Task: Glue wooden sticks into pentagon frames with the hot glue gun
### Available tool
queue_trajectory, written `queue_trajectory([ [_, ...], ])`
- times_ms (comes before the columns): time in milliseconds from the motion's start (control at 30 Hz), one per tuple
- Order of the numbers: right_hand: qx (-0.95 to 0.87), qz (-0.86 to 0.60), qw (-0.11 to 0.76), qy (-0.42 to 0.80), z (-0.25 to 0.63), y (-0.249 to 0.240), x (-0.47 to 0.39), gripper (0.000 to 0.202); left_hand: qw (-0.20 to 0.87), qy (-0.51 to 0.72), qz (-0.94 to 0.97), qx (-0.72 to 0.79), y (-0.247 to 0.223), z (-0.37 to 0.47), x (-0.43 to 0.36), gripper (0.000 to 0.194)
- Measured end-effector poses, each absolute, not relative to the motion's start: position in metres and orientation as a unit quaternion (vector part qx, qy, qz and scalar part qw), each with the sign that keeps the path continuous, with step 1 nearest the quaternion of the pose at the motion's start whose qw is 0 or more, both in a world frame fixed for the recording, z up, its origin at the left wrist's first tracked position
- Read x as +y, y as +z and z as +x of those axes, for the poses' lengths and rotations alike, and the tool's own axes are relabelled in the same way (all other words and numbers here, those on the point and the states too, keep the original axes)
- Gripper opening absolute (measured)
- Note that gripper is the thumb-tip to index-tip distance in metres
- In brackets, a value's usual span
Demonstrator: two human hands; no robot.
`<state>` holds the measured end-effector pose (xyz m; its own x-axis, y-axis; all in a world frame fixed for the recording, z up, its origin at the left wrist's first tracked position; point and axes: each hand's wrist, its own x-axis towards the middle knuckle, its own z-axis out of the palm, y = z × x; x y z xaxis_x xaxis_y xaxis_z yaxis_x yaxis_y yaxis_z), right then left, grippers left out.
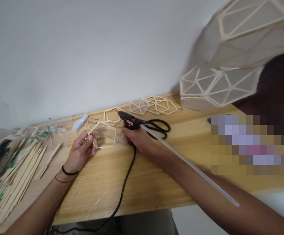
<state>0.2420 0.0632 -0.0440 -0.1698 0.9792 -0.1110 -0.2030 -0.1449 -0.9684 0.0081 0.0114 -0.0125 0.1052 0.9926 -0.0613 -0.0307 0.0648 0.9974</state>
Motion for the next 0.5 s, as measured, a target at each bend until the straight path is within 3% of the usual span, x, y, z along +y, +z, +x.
queue_trajectory([
  [500,-0.421,-0.448,0.445,0.651,0.24,-0.033,0.057,0.022,0.584,0.439,0.517,0.446,-0.016,0.006,0.01,0.042],
])
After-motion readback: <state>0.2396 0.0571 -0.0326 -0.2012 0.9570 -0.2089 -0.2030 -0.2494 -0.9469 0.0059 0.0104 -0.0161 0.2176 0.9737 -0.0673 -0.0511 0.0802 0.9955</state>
